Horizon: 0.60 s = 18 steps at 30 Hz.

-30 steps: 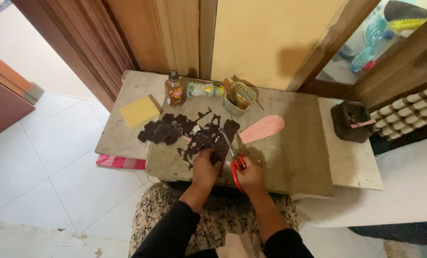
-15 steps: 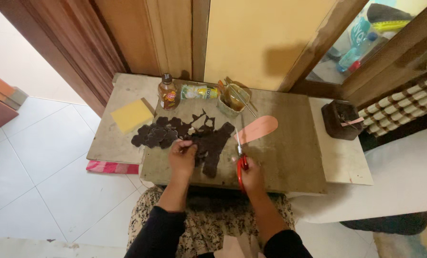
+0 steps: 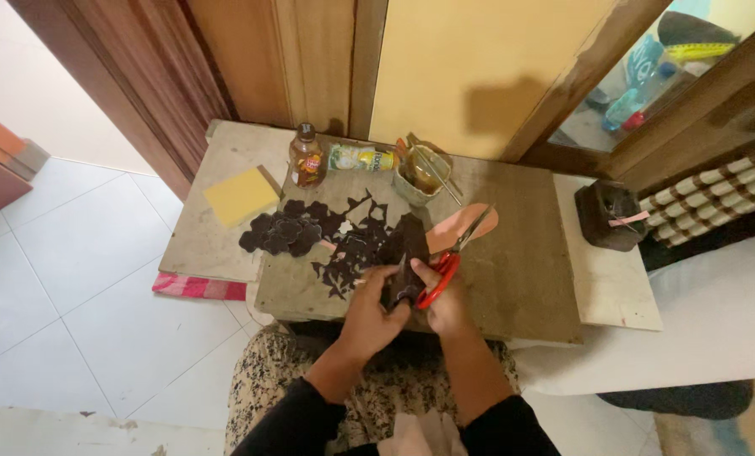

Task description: The person uses red-handled scissors to cut flower-shaped pieces from a dark brown fabric strip. They rotate the fabric and trim along the outlines, placing finished pieces on a small table. The camera pans to show the floor workspace with scattered cut pieces.

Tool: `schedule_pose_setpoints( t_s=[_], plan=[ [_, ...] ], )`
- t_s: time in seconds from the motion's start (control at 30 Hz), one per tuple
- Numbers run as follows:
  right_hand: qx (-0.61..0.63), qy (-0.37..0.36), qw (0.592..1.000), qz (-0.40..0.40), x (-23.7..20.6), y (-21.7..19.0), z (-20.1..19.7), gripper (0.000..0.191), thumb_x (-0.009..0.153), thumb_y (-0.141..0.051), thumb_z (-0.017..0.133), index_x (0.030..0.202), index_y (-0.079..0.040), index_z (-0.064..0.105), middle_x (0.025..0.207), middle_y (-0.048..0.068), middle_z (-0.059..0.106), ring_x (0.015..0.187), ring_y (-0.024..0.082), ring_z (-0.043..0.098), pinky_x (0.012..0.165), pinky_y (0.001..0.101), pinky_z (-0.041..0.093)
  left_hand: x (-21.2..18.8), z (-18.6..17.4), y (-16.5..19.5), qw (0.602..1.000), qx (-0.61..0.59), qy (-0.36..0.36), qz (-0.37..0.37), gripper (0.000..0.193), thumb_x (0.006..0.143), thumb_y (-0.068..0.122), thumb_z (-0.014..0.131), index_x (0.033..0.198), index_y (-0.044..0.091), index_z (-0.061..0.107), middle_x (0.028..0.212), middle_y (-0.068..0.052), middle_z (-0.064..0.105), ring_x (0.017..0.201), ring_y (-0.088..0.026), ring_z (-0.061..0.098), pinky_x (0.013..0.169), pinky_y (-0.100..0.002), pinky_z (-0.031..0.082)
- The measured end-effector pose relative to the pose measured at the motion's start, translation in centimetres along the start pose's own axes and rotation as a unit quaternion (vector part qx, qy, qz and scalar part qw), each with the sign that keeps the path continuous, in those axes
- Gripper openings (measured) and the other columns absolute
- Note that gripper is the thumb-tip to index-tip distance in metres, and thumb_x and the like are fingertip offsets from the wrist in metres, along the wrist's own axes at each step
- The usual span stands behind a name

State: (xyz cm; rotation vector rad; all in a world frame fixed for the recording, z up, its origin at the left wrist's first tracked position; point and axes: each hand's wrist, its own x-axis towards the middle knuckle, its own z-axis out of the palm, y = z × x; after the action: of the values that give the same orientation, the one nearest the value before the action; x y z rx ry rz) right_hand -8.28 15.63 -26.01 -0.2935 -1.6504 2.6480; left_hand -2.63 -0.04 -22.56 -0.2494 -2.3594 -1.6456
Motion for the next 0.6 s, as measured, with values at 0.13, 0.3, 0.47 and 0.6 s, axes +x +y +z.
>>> schedule_pose_setpoints(
  t_s=[0.13, 0.3, 0.47, 0.6],
  plan=[
    [-0.114, 0.077, 0.988, 0.062, -0.3, 1.4, -1.7, 0.032, 0.081, -0.01, 0.085, 0.094, -0.011, 0.056, 0.07, -0.003, 0.048, 0.053, 0.012, 0.041, 0.048, 0.0304, 0.033, -0.4, -1.0, -2.9, 0.931, 0.36, 0.012, -0.049, 0.076, 0.088, 0.051, 0.06, 0.146, 0.004, 0.046, 0.157, -0.027, 0.031, 0.147, -0.052, 0.024, 0.112, -0.067, 0.019],
    [-0.152, 0.065, 0.986, 0.026, -0.3, 2.1, -2.0, 0.032, 0.083, -0.013, 0.083, 0.093, -0.01, 0.053, 0.067, -0.003, 0.047, 0.05, 0.011, 0.042, 0.046, 0.0294, 0.035, 0.7, -1.7, -3.9, 0.899, 0.43, 0.032, -0.076, 0.088, 0.097, 0.068, 0.043, 0.158, 0.006, 0.033, 0.166, -0.025, 0.019, 0.153, -0.048, 0.005, 0.119, -0.068, 0.006],
    [-0.201, 0.071, 0.977, -0.004, -0.2, 2.7, -1.9, 0.031, 0.084, -0.015, 0.081, 0.095, -0.01, 0.053, 0.067, -0.002, 0.049, 0.052, 0.011, 0.044, 0.047, 0.0293, 0.037, 2.1, -2.0, -3.7, 0.898, 0.427, 0.028, -0.098, 0.093, 0.092, 0.072, 0.043, 0.156, 0.006, 0.031, 0.165, -0.028, 0.013, 0.151, -0.047, 0.0, 0.114, -0.069, 0.003],
    [-0.247, 0.069, 0.967, 0.004, -0.3, 2.8, -1.9, 0.028, 0.087, -0.018, 0.08, 0.095, -0.009, 0.055, 0.067, -0.002, 0.048, 0.053, 0.011, 0.044, 0.049, 0.0292, 0.037, 3.5, -1.6, -3.1, 0.903, 0.415, -0.024, -0.106, 0.089, 0.092, 0.073, 0.043, 0.155, 0.01, 0.034, 0.167, -0.026, 0.012, 0.154, -0.046, 0.0, 0.117, -0.067, 0.001]
  ],
)
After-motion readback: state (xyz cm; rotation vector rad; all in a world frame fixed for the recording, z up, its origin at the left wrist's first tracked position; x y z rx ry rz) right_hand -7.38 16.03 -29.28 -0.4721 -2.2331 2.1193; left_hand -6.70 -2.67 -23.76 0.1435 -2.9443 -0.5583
